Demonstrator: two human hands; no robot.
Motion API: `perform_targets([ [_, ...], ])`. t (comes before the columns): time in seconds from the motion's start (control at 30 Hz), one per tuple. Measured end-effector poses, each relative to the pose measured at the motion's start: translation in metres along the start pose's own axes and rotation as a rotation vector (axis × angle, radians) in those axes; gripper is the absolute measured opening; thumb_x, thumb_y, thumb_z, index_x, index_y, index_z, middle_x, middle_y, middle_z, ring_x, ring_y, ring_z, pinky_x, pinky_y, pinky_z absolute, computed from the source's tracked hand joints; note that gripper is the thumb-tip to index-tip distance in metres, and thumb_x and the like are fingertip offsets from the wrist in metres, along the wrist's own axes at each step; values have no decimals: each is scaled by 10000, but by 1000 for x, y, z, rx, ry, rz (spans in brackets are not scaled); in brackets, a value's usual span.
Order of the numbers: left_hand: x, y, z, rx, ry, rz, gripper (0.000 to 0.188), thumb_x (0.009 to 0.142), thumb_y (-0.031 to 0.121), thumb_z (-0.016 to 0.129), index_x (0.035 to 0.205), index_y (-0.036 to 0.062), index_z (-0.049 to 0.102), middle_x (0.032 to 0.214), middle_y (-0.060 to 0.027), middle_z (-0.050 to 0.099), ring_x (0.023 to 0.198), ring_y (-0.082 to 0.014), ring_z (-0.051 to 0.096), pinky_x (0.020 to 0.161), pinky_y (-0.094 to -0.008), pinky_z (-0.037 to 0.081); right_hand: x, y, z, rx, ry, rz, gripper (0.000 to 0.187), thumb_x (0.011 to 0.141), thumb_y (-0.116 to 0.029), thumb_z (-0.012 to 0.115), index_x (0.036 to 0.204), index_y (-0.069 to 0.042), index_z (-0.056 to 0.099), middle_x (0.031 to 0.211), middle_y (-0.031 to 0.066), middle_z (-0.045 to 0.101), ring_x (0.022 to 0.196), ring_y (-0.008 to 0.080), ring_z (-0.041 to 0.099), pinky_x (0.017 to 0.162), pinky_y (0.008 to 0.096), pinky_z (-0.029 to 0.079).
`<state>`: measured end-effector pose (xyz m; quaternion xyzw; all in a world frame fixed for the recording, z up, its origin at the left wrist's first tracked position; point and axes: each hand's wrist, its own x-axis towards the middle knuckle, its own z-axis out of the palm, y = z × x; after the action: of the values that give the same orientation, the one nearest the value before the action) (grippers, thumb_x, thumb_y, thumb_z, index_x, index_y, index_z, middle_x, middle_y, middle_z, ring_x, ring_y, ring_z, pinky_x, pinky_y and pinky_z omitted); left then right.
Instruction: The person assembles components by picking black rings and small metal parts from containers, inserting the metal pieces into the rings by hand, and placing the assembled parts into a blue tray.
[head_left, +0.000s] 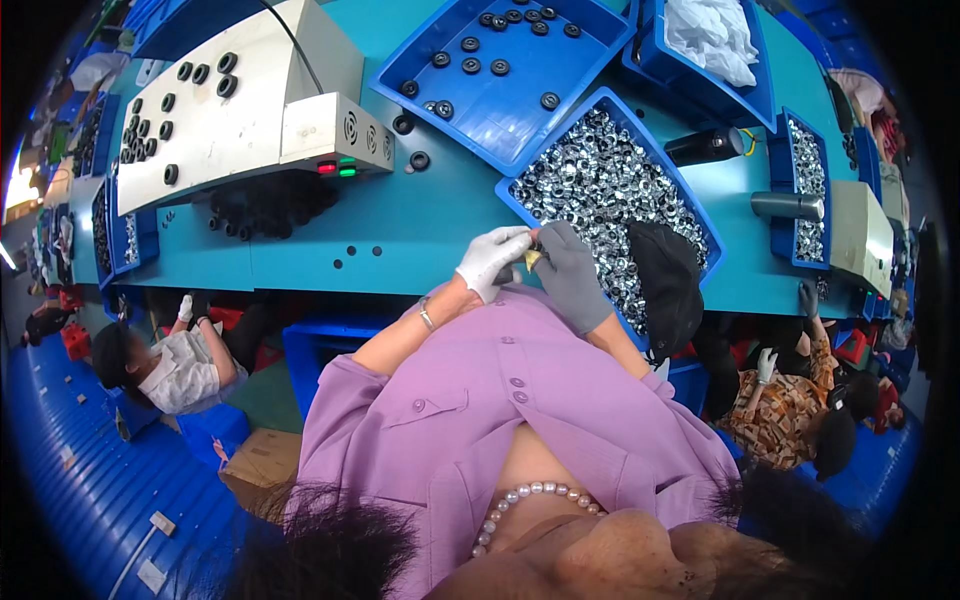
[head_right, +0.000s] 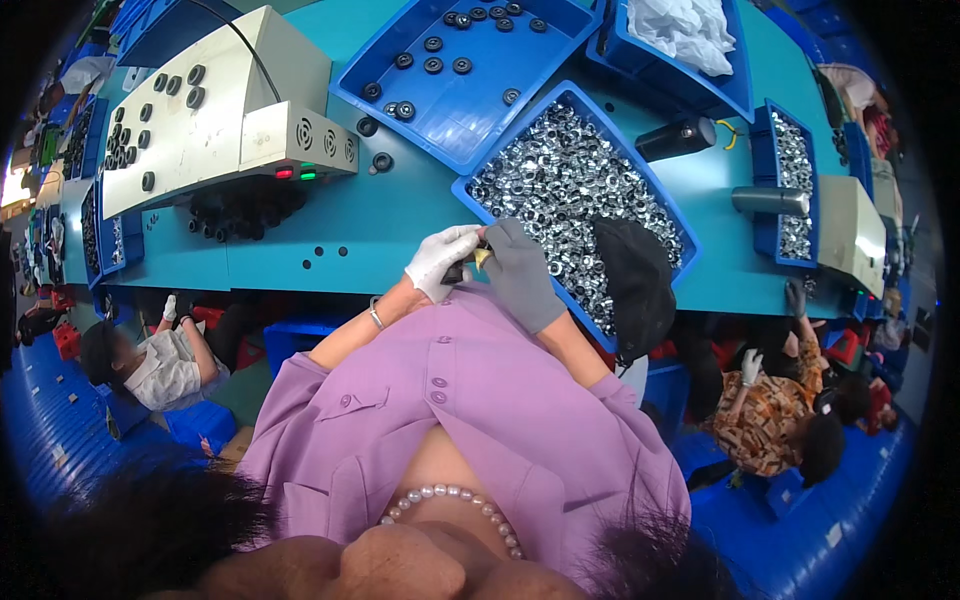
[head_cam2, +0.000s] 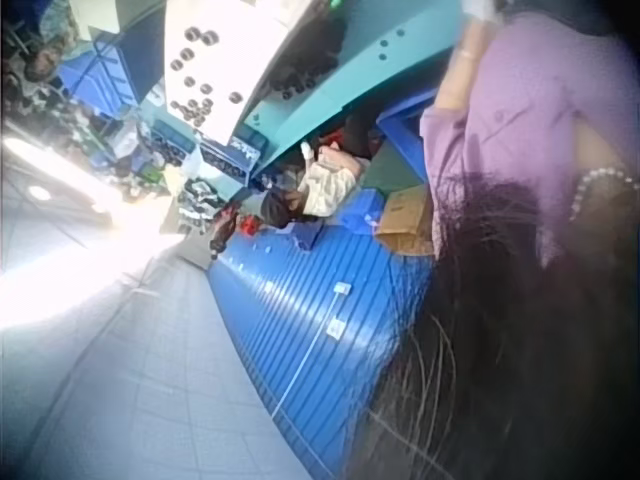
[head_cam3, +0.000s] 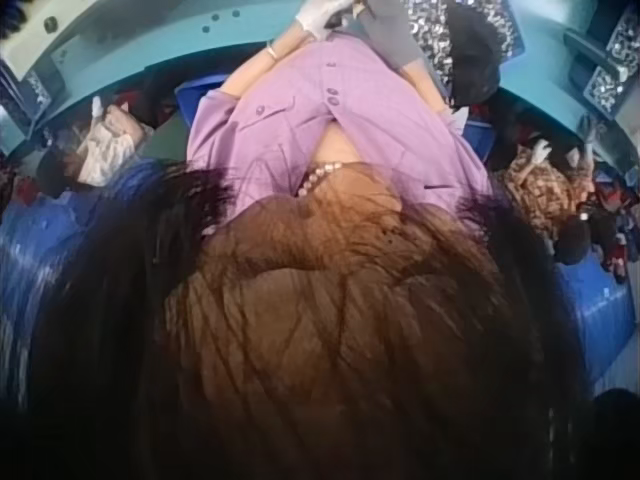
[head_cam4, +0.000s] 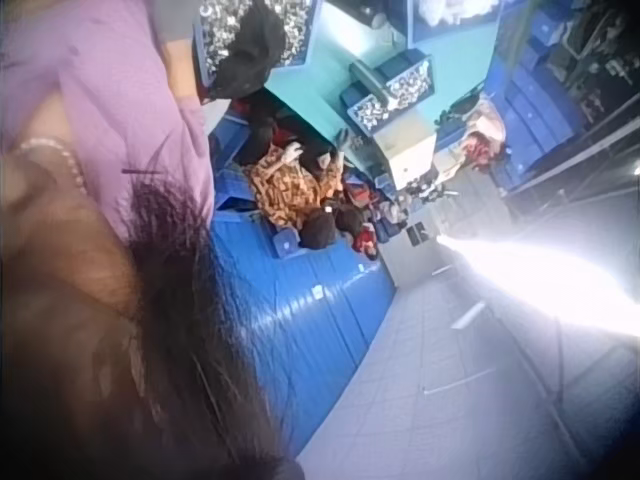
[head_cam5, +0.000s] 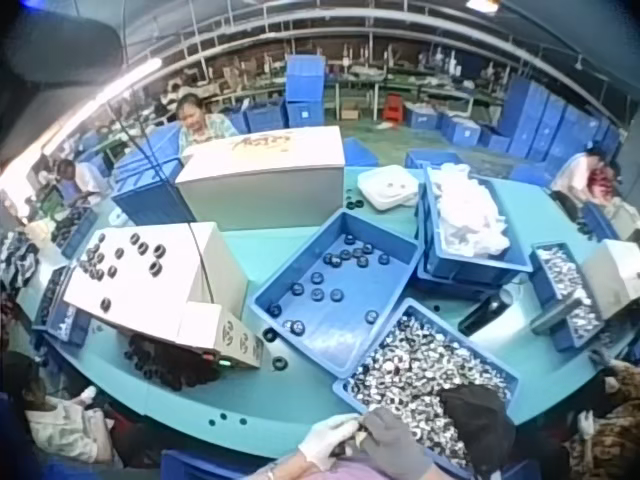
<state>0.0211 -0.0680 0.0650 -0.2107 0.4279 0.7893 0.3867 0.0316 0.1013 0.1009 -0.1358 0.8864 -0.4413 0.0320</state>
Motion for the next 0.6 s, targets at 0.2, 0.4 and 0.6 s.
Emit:
perform_targets([
  [0.2,7,-8,-9,-189,-63,-22,263,944,257,648,1094,42,626,913,-27,638,697,-88,558,566,-208,421,-1,-3,2,61,70,-8,311,787,31,560,1086,-3,634,976,151,569,798,310,613,685,364,497],
  [0.4,10,-10,-13,-159,-85,-34,239,987,245,585,1088,28,592,991,-61,622,801,-117,572,604,-241,456,-8,18,3,462,9,252,394,764,85,487,1116,11,649,1023,116,573,883,230,620,721,317,497],
  [0.6,18,-20,-27,-324,-183,-55,251,946,243,650,1074,32,601,951,-45,643,733,-95,583,575,-218,435,-10,26,15,632,147,145,369,782,86,521,1098,-22,677,1101,63,554,854,143,565,739,272,474],
])
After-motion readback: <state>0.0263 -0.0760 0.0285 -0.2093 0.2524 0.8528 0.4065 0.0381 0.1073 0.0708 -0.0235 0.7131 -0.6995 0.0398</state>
